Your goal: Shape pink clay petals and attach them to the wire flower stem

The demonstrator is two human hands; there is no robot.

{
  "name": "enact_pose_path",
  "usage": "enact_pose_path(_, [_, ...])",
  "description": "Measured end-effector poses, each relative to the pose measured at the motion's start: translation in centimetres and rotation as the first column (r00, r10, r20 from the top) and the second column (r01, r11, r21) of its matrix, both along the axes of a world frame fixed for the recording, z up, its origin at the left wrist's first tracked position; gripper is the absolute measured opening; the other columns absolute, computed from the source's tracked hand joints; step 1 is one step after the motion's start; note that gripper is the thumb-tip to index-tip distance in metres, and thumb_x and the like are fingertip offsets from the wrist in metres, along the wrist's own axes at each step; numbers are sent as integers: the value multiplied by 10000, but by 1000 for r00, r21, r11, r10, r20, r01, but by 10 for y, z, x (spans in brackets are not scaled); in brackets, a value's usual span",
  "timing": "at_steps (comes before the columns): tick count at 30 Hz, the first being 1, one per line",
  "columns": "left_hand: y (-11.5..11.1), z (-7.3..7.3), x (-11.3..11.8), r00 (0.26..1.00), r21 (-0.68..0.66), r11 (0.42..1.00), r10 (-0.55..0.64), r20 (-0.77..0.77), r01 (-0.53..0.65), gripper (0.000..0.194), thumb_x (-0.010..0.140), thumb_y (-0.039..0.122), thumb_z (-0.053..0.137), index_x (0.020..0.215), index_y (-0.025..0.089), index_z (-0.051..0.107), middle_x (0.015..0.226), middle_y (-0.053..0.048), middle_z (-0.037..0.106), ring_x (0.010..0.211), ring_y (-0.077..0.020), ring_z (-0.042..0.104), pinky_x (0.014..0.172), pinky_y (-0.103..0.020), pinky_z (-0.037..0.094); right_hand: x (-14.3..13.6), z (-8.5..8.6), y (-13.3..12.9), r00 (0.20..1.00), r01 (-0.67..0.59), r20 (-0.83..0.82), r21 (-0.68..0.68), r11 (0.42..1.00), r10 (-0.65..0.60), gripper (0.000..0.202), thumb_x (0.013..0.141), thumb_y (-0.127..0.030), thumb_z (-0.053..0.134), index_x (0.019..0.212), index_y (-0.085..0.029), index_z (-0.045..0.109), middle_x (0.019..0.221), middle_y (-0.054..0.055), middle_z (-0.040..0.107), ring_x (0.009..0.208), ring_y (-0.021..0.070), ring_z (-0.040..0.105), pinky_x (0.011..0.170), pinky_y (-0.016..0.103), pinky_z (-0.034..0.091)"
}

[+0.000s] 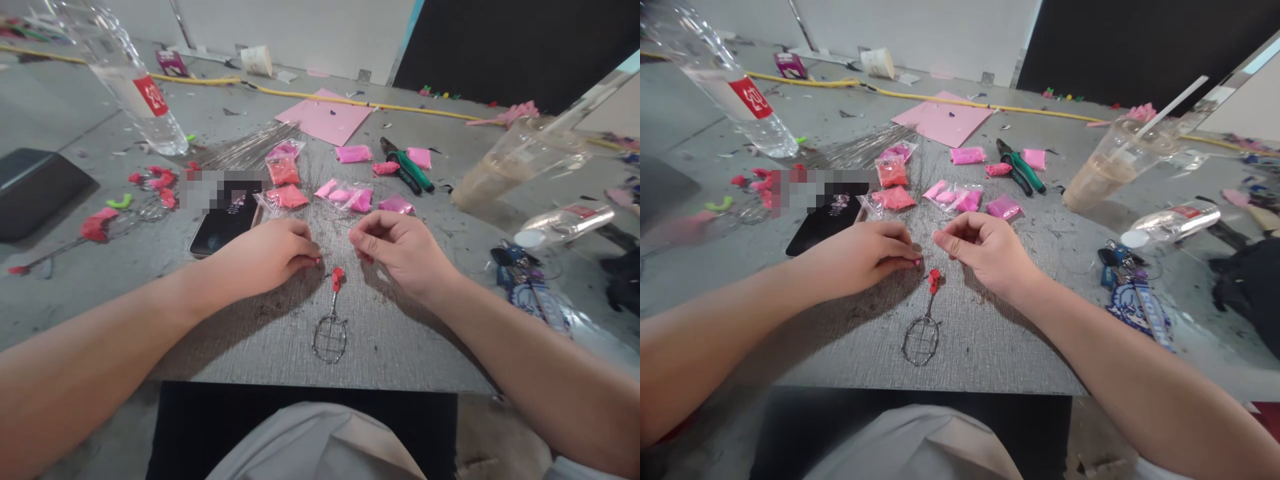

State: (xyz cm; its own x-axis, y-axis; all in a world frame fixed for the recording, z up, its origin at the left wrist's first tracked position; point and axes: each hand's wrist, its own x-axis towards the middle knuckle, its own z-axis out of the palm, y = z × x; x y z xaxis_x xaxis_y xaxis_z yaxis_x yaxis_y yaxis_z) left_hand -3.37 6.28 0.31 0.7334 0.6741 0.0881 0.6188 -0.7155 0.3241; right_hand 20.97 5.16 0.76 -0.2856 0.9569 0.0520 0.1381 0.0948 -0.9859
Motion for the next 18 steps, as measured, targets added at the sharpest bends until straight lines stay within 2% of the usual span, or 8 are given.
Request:
enact_pose_path(7, [0, -2, 1, 997, 8, 1000, -8, 75, 7, 280, 1012, 243, 530, 1040, 186, 802, 969, -83, 699, 859, -212, 678, 780, -334, 502, 0, 1, -2, 997, 5, -77, 34, 999, -2, 316, 829, -460, 839, 798, -185, 687, 665, -34, 638, 593, 89, 545, 546, 236, 435])
enact_pose_path(11, [-3, 11, 1, 950, -78, 997, 37, 311, -14, 171, 967, 254, 632, 963, 180, 787, 950, -62, 726, 868, -189, 682, 803, -310, 508, 1, 5, -6, 994, 35, -109, 64, 997, -28, 269, 889, -416, 792, 789, -188, 692, 648, -29, 633, 581, 88, 539, 536, 231, 419])
enact_pose_path(13, [-9, 19, 3, 893, -183, 982, 123, 434, -46, 132, 950, 273, 674, 927, 190, 774, 897, -38, 733, 823, -172, 669, 760, -295, 504, -1, 8, -11, 994, 49, -104, 108, 993, -37, 265, 896, -411, 785, 784, -192, 686, 644, -29, 625, 587, 95, 536, 537, 238, 417])
enact_pose_path(15, [-17, 24, 7, 780, -308, 950, 229, 582, -49, 87, 935, 249, 697, 916, 192, 760, 881, -28, 733, 794, -158, 657, 725, -278, 504, -3, 10, -20, 997, 50, -70, 190, 980, -37, 270, 916, -419, 760, 784, -199, 676, 664, -22, 623, 607, 110, 542, 539, 252, 420])
enact_pose_path(18, [-32, 21, 15, 575, -478, 873, 341, 743, 100, 29, 908, 219, 744, 895, 193, 747, 859, -13, 723, 721, -128, 621, 684, -260, 502, -7, 14, -35, 999, -5, 45, 398, 917, -15, 246, 991, -378, 661, 813, -209, 665, 717, -3, 637, 661, 130, 573, 587, 280, 453])
